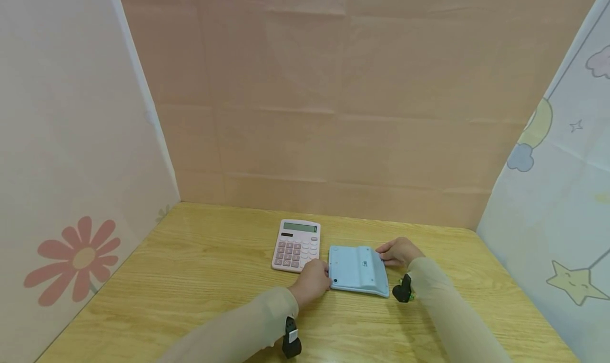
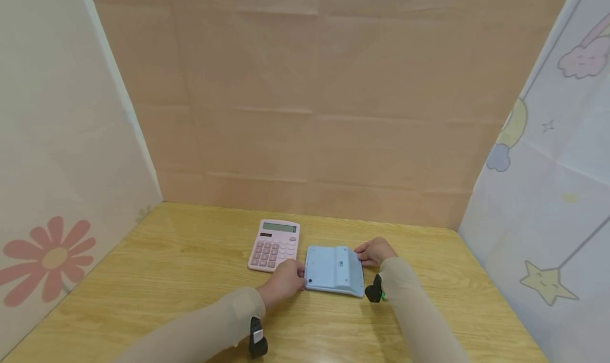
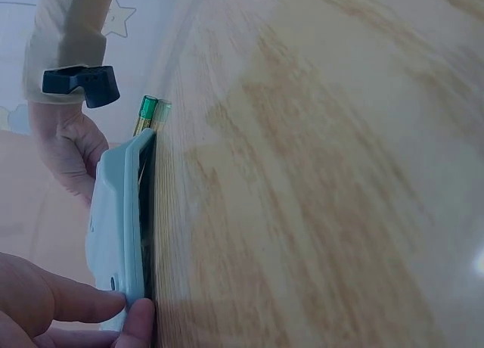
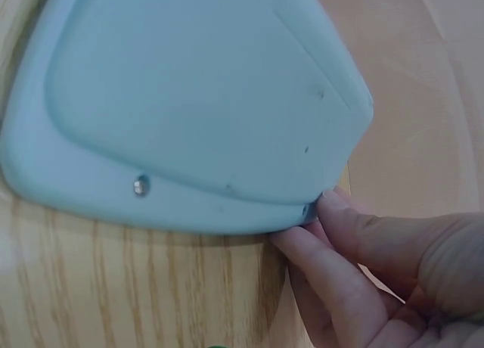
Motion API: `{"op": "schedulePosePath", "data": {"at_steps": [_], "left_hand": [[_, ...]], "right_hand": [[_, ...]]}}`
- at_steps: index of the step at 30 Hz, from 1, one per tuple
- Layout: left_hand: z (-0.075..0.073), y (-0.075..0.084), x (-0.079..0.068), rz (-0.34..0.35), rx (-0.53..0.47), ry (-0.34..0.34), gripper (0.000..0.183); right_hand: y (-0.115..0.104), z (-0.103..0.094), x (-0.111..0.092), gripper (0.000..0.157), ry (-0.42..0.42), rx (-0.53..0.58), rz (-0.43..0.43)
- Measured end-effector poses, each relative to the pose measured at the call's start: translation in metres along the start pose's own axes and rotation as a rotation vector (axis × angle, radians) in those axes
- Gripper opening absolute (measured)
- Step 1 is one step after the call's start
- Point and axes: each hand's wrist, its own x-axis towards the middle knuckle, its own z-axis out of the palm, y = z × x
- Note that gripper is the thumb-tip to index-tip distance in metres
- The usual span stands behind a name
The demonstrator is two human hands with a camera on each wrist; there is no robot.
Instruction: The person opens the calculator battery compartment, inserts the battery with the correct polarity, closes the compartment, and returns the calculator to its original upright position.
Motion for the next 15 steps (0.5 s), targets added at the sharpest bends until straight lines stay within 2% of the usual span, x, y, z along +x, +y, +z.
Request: {"op": "schedulePosePath", "data": {"at_steps": [7, 15], "left_hand": [[-0.0008, 0.0026, -0.0009, 0.017, 0.054, 0.003, 0.017], [-0.0008, 0.0047, -0.0008, -0.002, 0.078, -0.011, 0.008]], "right_hand": [[-0.0016, -0.0002, 0.0001, 0.020, 0.001, -0.010, 0.006], [-0.0014, 0.0005, 0.0004, 0.020, 0.007, 0.004, 0.012]]}}
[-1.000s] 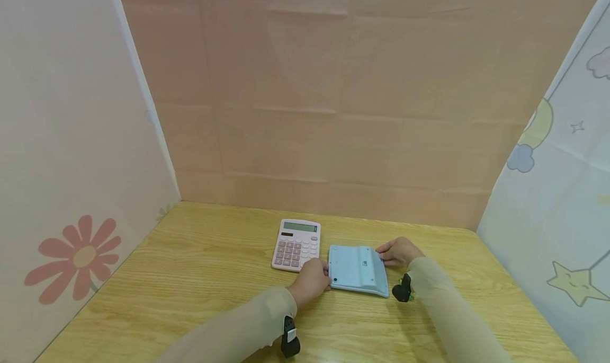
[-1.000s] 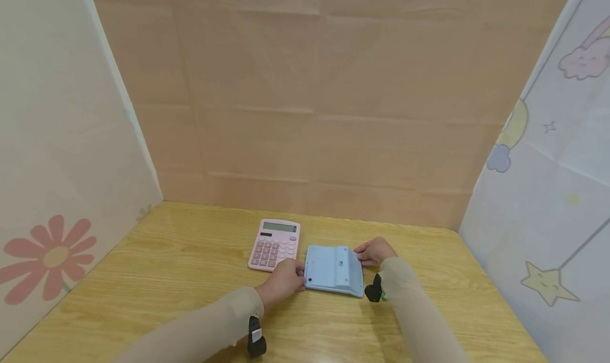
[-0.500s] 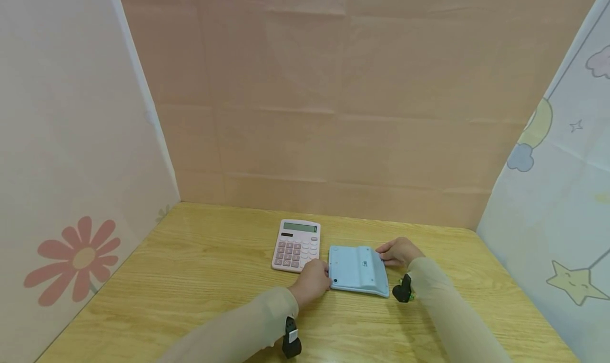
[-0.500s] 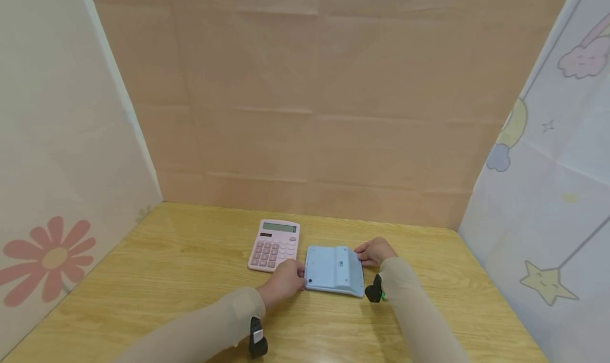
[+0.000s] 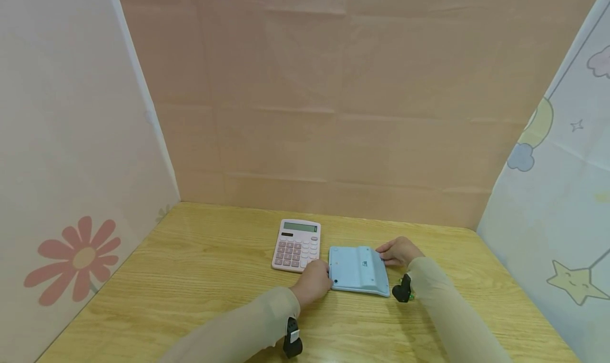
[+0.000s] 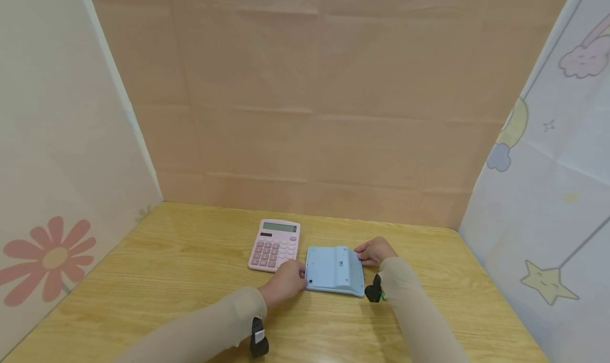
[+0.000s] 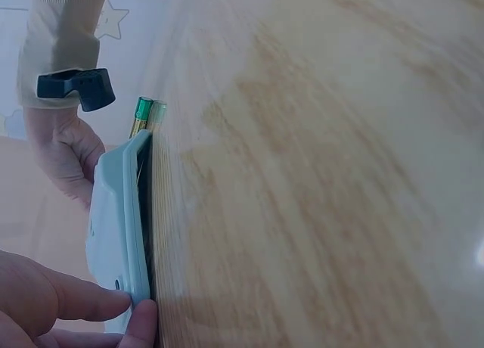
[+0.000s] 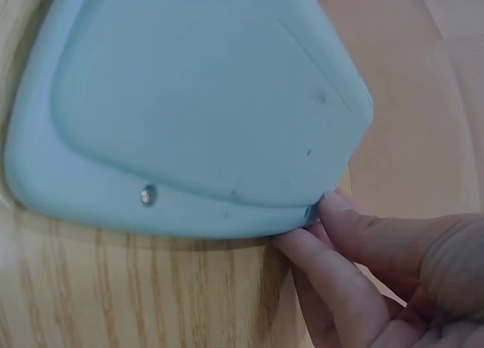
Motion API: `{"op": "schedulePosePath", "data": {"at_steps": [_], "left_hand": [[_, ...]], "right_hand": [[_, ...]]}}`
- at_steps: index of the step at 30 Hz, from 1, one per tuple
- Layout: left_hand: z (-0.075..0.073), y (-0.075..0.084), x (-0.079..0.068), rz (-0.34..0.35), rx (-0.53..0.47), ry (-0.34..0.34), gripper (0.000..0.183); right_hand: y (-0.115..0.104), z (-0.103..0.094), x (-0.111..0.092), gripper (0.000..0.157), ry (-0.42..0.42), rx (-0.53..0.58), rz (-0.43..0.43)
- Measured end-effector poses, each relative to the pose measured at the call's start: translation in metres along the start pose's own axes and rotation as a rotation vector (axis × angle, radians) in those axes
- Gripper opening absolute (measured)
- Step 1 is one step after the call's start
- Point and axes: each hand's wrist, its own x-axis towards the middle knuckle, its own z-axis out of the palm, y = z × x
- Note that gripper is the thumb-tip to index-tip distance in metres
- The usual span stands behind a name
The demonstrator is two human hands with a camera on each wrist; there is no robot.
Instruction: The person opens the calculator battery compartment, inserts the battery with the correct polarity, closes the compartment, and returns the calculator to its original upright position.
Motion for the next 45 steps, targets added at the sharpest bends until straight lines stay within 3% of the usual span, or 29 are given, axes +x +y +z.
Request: {"op": "schedulePosePath", "data": {"at_steps": [6, 15, 27, 35, 45], "left_hand": [[0.0019, 0.0011, 0.0007, -0.011, 0.016, -0.005, 0.007], [0.0025, 0.0032, 0.0023, -0.002, 0.116, -0.007, 0.014], [0.0019, 0.0025, 0.0016, 0.011, 0.107, -0.011, 0.002], [0.0017, 0.0033, 0.0017, 0.042, 0.127, -0.015, 0.007], [-0.0006, 0.0053, 0.0037, 0.019, 0.125, -0.040, 0.039]], "right_hand": [[0.0007, -0.0005, -0.0012, 0.020, -0.003, 0.005, 0.006], [-0.0039, 0.0006, -0.0025, 0.018, 0.008, -0.010, 0.015], [-0.0046, 0.0020, -0.0039, 0.015, 0.015, -0.068, -0.001], [-0.0028, 0.0019, -0.0035, 0.016, 0.022, -0.080, 0.003], [-0.0044, 0.0018, -0.0037, 0.016, 0.029, -0.093, 0.018]]}}
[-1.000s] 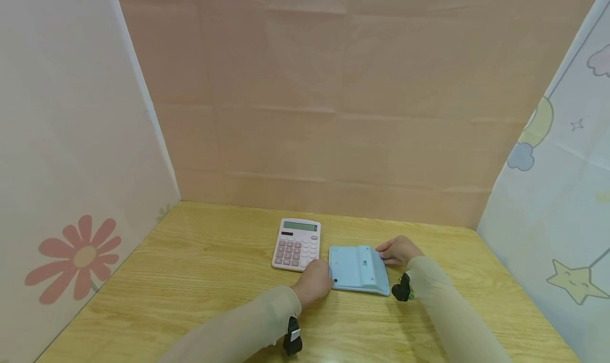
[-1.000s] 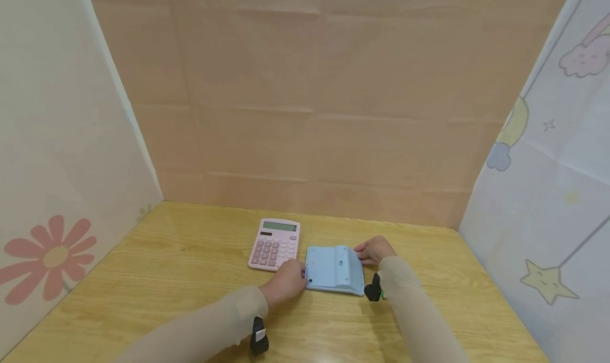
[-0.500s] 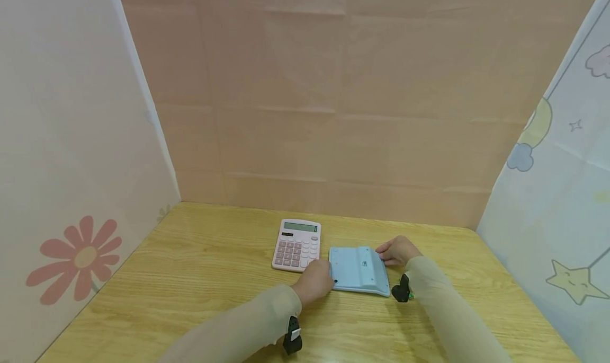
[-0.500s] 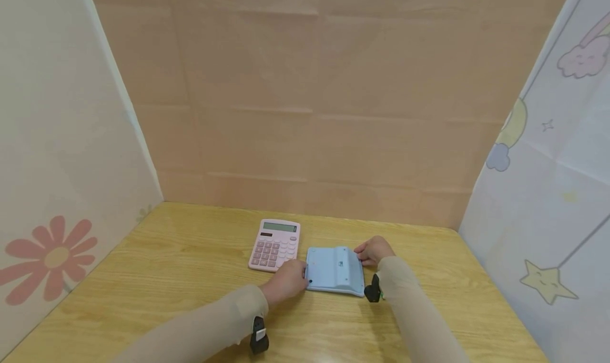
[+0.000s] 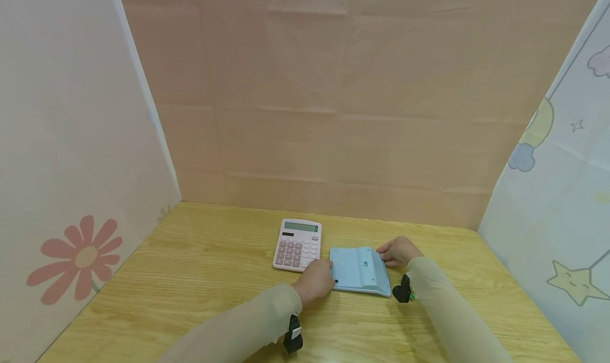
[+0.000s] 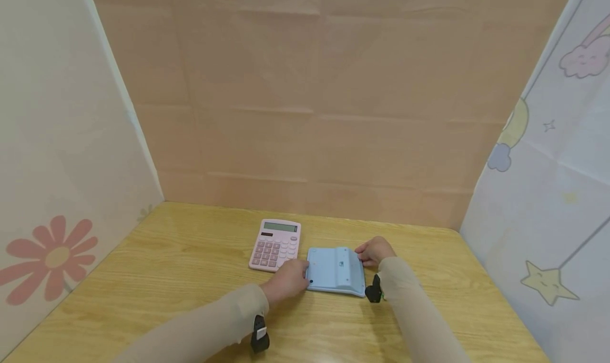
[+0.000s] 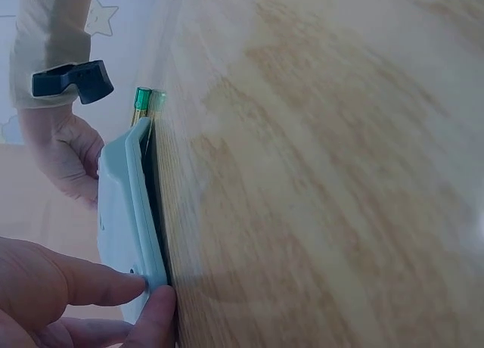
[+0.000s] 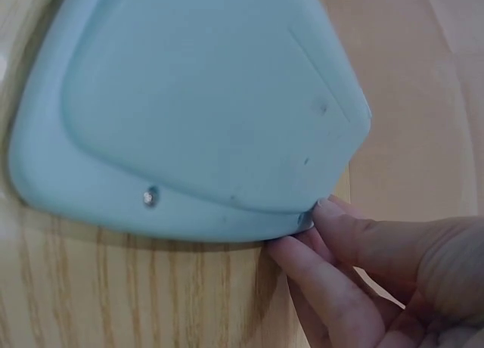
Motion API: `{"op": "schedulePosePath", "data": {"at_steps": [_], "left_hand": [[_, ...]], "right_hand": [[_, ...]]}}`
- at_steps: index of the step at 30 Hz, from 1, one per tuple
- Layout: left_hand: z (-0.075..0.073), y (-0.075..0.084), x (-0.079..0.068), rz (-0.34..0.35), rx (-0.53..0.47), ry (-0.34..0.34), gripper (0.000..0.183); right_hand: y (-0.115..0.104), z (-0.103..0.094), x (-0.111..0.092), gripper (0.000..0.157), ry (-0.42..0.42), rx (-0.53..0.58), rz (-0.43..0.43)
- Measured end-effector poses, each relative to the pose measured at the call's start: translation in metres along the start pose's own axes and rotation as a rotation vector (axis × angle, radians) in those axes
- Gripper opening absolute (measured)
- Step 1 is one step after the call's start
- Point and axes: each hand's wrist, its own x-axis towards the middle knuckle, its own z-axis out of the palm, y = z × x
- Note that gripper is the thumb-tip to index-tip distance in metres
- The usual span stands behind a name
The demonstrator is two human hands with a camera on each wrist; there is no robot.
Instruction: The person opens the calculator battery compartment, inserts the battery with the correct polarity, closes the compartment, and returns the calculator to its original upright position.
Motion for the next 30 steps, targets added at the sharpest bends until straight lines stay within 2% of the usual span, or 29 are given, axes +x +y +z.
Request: {"op": "schedulePosePath", "data": {"at_steps": [10, 18, 30], "left_hand": [[-0.0041, 0.0020, 0.0014, -0.057, -0.049, -0.023, 0.036], [-0.0036, 0.0022, 0.0025, -0.023, -0.031, -0.011, 0.006], [-0.0055, 0.0053, 0.0068, 0.019, 0.064, 0.002, 0.029]], "right_hand": [[0.0000, -0.0007, -0.0017, 0.016, -0.003, 0.012, -0.008], [0.0015, -0.0006, -0.0003, 0.018, -0.020, 0.022, -0.004], [0.0035, -0.0016, 0.0046, 0.017, -0.028, 0.020, -0.007]]}}
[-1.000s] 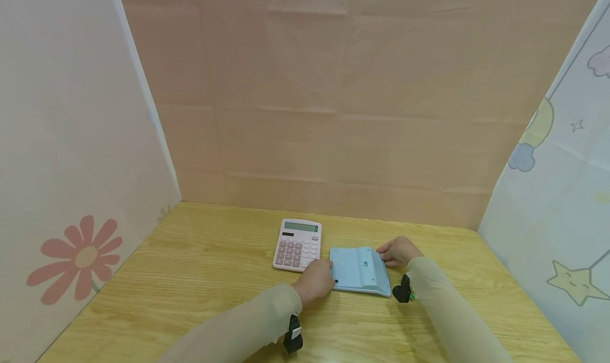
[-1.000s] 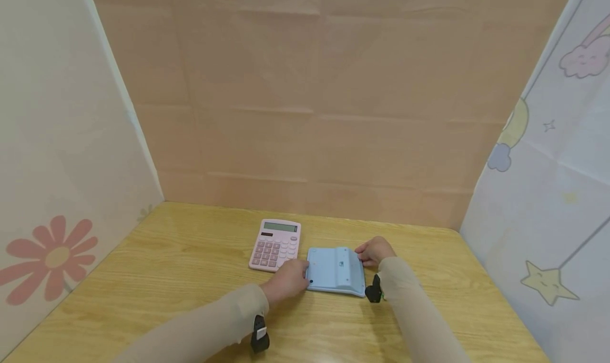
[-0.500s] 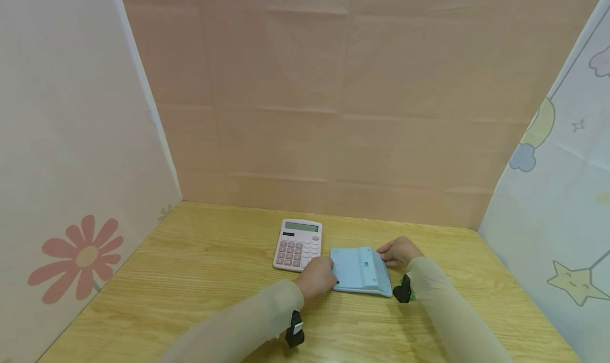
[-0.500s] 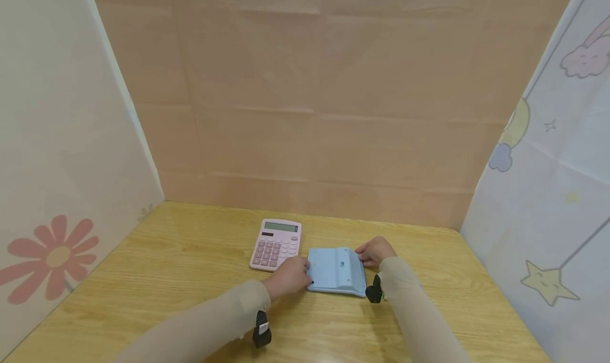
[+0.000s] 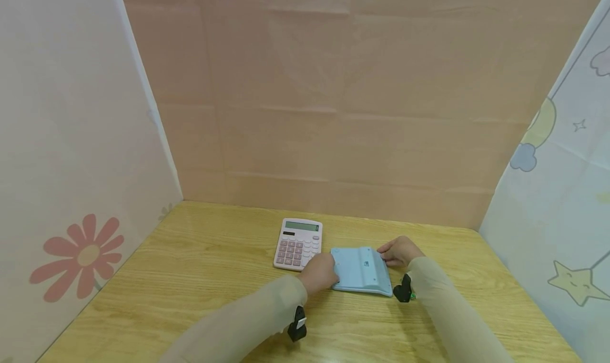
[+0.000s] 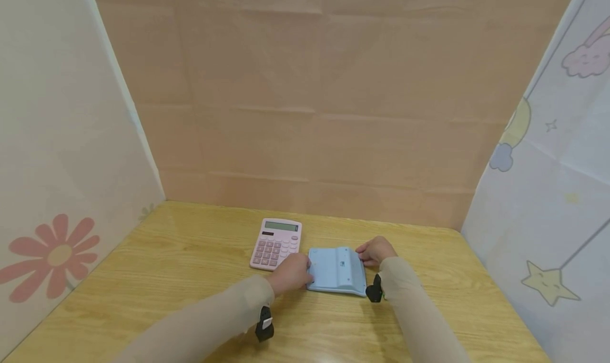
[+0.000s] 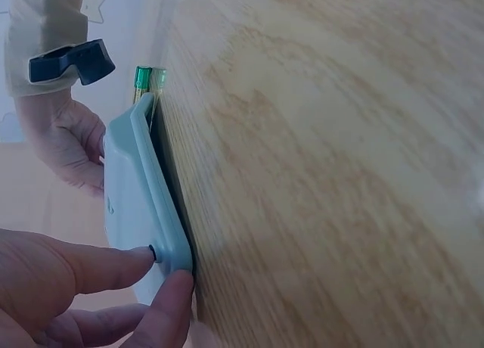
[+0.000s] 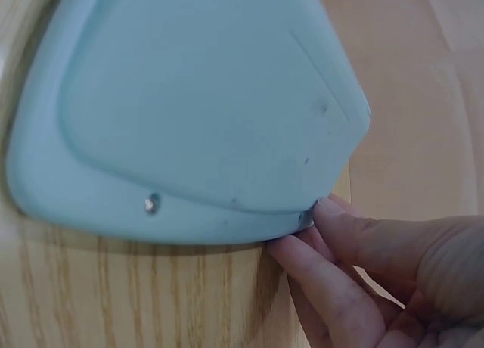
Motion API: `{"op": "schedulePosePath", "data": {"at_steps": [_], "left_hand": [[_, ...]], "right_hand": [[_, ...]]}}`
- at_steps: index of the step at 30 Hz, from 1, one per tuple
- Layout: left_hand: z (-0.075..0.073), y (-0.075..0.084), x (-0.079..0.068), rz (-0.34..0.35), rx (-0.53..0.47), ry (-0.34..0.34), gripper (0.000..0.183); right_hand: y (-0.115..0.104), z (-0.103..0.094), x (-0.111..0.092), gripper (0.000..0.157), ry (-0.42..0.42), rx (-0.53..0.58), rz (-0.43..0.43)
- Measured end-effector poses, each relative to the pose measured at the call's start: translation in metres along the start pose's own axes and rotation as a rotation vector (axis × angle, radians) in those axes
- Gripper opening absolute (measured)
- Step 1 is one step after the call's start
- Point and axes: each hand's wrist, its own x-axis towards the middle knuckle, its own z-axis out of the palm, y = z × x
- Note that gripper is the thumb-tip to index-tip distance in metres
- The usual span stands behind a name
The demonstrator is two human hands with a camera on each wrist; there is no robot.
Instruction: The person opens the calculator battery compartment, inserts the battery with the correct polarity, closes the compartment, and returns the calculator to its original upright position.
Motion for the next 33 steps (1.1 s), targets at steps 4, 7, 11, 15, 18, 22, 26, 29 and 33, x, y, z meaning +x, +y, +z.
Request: {"op": "schedulePosePath", "data": {"at_steps": [4, 7, 11, 15, 18, 22, 26, 29, 33], "left_hand": [[-0.001, 0.000, 0.000, 0.017, 0.023, 0.004, 0.035], [-0.001, 0.001, 0.001, 0.022, 0.030, 0.006, 0.035], [-0.001, 0.002, 0.002, 0.029, 0.037, 0.005, 0.030], [-0.002, 0.003, 0.001, 0.032, 0.050, 0.006, 0.028], [-0.001, 0.003, 0.000, 0.032, 0.059, 0.010, 0.029], [-0.001, 0.002, 0.001, 0.038, 0.065, 0.011, 0.029], [-0.001, 0.003, 0.001, 0.046, 0.066, 0.014, 0.030], [-0.001, 0.002, 0.000, 0.050, 0.065, 0.021, 0.030], [-0.001, 0.002, -0.001, 0.049, 0.058, 0.024, 0.030]], "right_hand": [[0.000, 0.000, 0.002, 0.017, -0.001, 0.004, 0.007], [0.000, 0.000, 0.001, 0.017, 0.002, 0.006, 0.007], [-0.001, -0.001, -0.001, 0.017, 0.002, 0.009, 0.007], [-0.001, -0.001, -0.003, 0.018, -0.011, 0.000, 0.007], [-0.004, -0.001, -0.007, 0.021, -0.030, -0.005, 0.001], [-0.013, -0.002, -0.018, 0.032, -0.068, -0.062, -0.050], [-0.024, -0.001, -0.032, 0.041, -0.094, -0.154, -0.135], [-0.031, 0.002, -0.042, 0.040, -0.096, -0.188, -0.169], [-0.037, 0.009, -0.051, 0.035, -0.090, -0.188, -0.171]]}}
